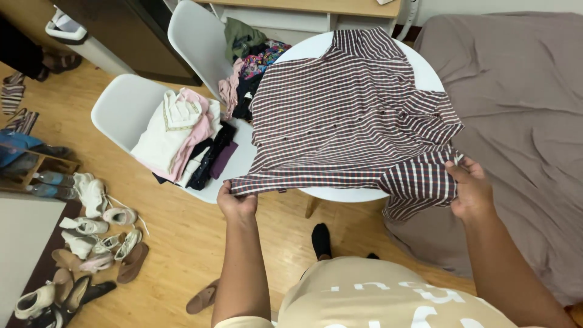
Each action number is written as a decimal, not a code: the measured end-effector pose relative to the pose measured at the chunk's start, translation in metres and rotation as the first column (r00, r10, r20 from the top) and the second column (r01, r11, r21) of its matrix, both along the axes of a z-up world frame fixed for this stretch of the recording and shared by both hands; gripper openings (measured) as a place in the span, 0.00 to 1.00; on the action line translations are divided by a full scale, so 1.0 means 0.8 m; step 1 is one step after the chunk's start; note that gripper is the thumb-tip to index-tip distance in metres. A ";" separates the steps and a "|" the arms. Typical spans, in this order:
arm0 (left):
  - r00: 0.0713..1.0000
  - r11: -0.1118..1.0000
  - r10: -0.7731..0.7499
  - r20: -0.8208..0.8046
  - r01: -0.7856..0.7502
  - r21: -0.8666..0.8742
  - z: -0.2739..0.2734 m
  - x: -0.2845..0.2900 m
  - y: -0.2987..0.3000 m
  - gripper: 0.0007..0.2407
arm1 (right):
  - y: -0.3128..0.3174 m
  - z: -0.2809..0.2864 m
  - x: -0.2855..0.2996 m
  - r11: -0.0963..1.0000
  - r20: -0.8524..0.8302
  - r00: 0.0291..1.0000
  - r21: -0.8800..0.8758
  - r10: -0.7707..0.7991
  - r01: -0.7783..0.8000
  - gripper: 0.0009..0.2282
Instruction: The person folds a striped shirt and a pink top on a white round table. They smooth out the garments, fold the sleeves and sides, and then fold the items into neat rectangles. The folded clothes are placed on a nearby chair.
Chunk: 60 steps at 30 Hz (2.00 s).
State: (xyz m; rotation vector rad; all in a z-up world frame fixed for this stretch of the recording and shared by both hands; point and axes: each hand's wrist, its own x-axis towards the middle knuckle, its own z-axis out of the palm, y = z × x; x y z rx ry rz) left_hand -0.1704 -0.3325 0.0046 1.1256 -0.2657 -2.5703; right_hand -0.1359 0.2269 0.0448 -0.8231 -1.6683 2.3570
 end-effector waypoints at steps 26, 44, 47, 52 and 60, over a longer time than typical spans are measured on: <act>0.964 0.942 -0.203 0.173 0.240 -0.233 -0.008 -0.135 -0.051 0.10 | -0.075 0.102 -0.118 0.957 -0.102 0.986 0.246 -0.130 0.151 0.08; 0.946 0.937 -0.153 0.286 0.231 -0.261 -0.025 -0.152 -0.047 0.14 | -0.082 0.106 -0.212 0.936 -0.086 0.995 0.341 -0.055 0.081 0.06; 0.941 0.937 -0.126 0.314 0.216 -0.273 -0.022 -0.165 -0.042 0.13 | -0.071 0.093 -0.247 0.920 -0.040 0.998 0.389 -0.040 0.053 0.05; 0.917 0.935 -0.073 0.393 0.200 -0.294 -0.042 -0.178 -0.036 0.12 | -0.062 0.071 -0.299 0.909 0.055 0.998 0.416 0.024 -0.045 0.05; 0.892 0.889 -0.117 0.436 0.290 -0.355 0.001 -0.218 -0.004 0.17 | -0.068 0.030 -0.363 0.737 0.250 0.959 0.623 0.129 -0.262 0.12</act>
